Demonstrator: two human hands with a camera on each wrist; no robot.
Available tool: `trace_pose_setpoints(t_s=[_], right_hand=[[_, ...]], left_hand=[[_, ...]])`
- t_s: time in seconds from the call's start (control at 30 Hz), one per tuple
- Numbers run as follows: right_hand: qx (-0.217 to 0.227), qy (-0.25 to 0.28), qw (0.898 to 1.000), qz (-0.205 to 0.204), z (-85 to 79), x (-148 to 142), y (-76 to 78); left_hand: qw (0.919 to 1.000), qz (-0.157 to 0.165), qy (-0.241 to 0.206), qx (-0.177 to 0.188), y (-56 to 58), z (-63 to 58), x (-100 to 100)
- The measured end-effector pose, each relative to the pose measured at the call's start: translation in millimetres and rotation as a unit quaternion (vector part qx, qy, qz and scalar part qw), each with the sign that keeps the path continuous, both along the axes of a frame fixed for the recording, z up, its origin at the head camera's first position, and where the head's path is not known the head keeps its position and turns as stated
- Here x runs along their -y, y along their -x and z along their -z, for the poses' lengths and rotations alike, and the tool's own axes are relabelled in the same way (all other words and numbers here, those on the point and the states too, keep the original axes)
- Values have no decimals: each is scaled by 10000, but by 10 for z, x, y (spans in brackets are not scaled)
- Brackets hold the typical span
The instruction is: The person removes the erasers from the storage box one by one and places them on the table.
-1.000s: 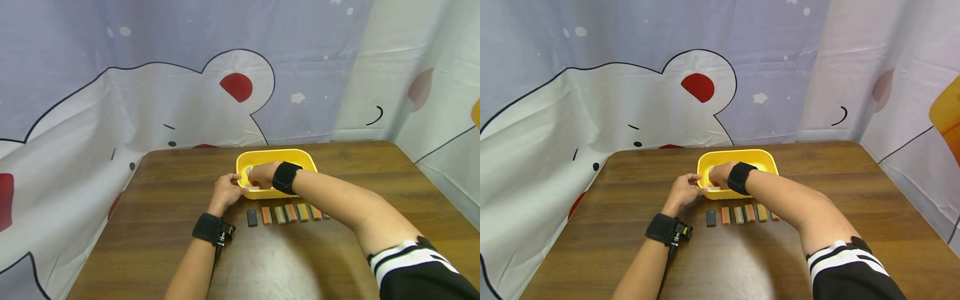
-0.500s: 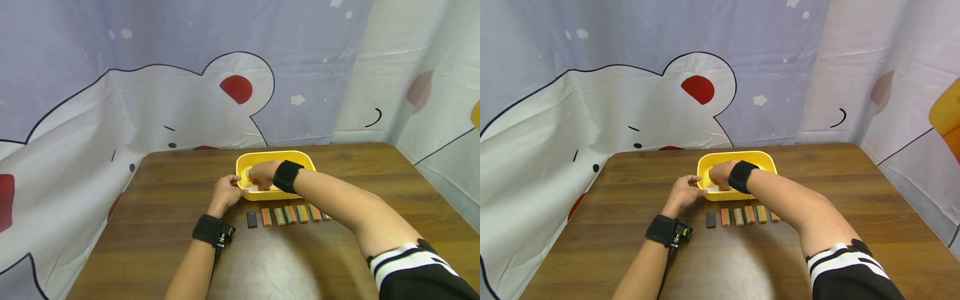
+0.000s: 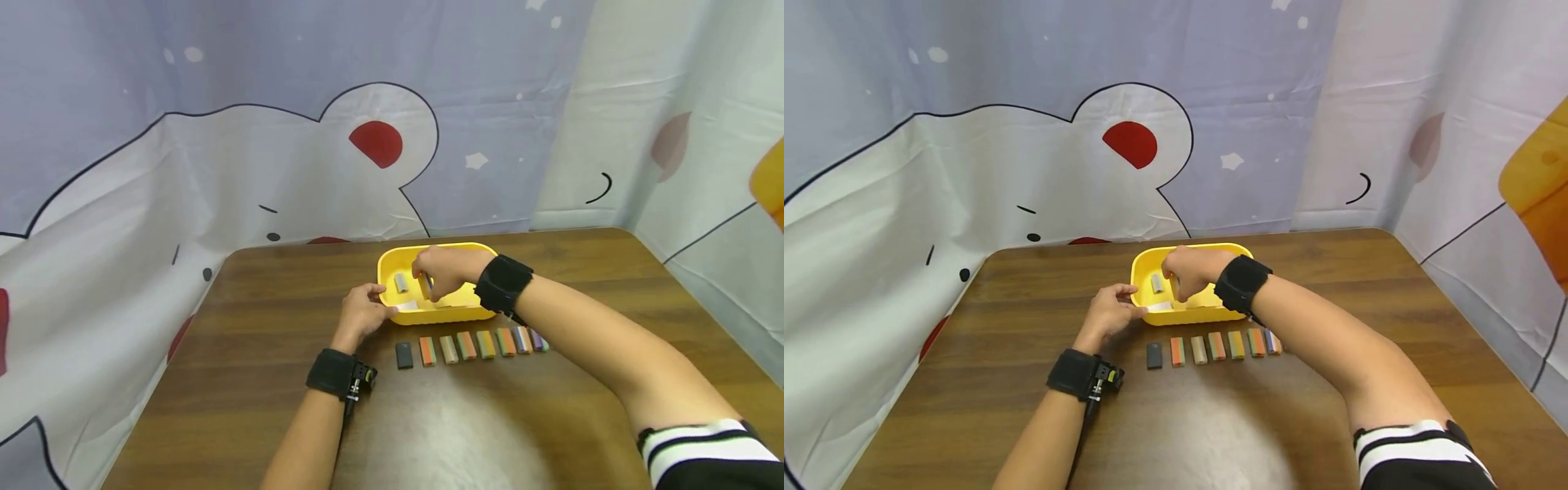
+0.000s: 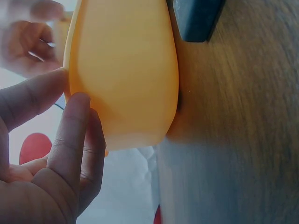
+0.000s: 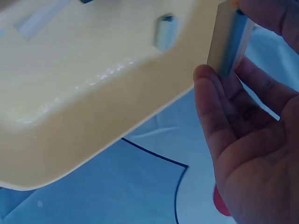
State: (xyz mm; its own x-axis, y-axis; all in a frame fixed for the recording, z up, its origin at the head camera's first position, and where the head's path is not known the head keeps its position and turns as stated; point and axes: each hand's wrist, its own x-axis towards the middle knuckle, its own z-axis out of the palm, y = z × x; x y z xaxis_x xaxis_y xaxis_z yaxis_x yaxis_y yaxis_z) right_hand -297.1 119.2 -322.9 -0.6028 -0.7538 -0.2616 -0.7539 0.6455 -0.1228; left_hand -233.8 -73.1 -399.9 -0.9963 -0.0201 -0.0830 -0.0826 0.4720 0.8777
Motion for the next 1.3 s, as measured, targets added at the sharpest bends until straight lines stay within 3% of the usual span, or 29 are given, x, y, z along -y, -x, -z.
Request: trace_pose_setpoints(t_s=[0.2, 0.37, 0.57, 0.77, 1.03, 1.3], right_hand=[[-236, 699, 9971, -178, -135, -150, -284], [-196, 980, 9947, -244, -90, -225, -525], [116, 1049, 9942, -186, 89, -235, -777], [71, 1204, 9922, -315, 307, -211, -957], [-38, 1103, 9919, -634, 560, -152, -1090], [-340, 777, 9944, -636, 704, -93, -1184]], left_hand=[[10000, 33, -43, -29, 2, -19, 26], [9999, 82, -70, -60, 0, -36, 45], [9999, 53, -64, -66, 0, -47, 52], [10000, 65, -9, 11, -22, -61, 57], [9999, -8, -1, 135, -44, -74, 58], [10000, -10, -6, 86, -56, -41, 74]])
